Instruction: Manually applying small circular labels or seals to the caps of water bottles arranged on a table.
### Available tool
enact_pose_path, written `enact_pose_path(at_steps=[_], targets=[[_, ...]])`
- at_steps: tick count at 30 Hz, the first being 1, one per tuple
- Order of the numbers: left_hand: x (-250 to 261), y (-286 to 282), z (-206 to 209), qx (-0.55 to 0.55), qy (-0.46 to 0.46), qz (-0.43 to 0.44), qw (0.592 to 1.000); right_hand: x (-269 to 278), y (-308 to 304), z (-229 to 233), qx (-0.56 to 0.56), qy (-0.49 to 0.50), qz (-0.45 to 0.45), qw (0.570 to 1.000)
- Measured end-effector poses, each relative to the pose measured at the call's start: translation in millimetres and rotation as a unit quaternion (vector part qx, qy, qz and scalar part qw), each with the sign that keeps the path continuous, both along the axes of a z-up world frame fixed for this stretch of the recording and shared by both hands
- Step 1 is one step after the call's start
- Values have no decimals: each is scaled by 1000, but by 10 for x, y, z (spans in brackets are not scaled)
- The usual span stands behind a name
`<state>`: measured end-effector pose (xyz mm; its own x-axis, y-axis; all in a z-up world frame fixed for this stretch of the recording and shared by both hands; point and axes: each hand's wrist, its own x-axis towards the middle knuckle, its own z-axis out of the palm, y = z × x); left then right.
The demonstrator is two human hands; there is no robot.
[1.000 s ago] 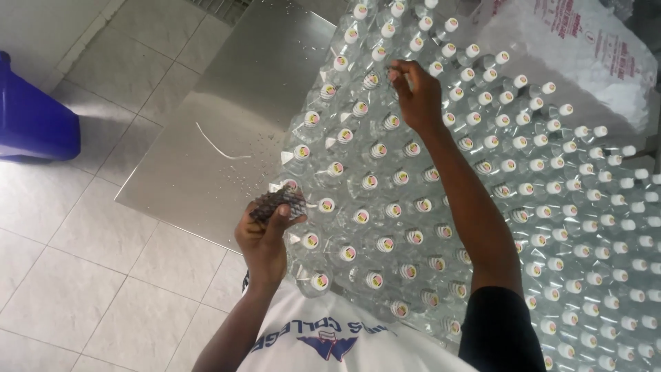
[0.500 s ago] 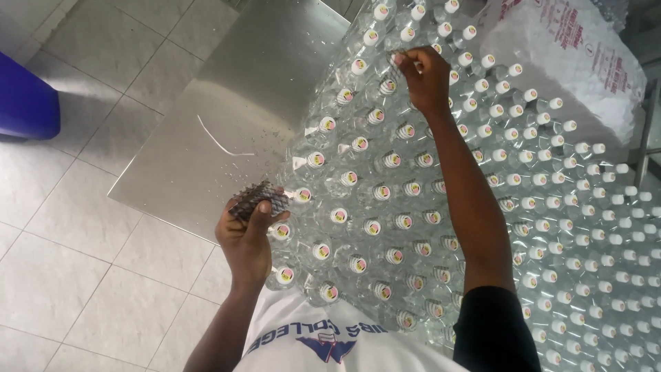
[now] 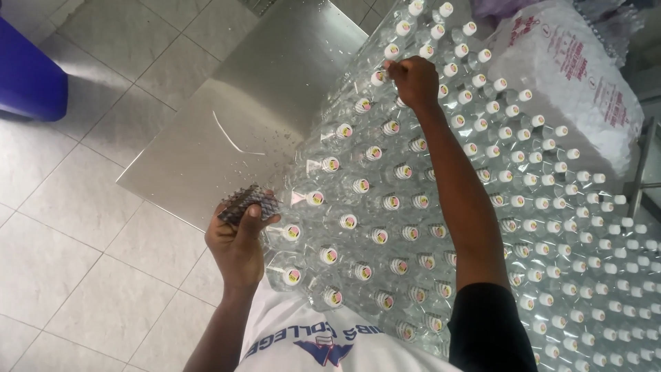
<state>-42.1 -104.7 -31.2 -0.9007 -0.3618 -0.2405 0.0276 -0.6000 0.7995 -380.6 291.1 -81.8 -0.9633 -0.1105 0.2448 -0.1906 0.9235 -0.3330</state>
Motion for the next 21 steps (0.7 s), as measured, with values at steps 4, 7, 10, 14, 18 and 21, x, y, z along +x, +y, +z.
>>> enact_pose_path(at_steps=[4, 7, 10, 14, 18, 21], targets=[[6, -12, 36, -7, -3, -12, 1000, 76, -200, 87, 8, -40, -25, 999], [5, -10, 6, -5, 7, -14, 1000, 161, -311, 136, -19, -64, -22, 998], [-20, 23, 2, 1, 20, -12, 1000, 165, -338, 56, -9, -78, -23, 997], [-102, 100, 104, -27, 30, -61, 997, 205, -419, 49, 55, -69, -25, 996], [-276, 264, 205, -103, 20, -149, 983, 328, -464, 153, 68, -4, -3, 998], [-382, 449, 209, -86, 51, -182, 978, 1033, -965, 815, -144, 63, 124, 980]])
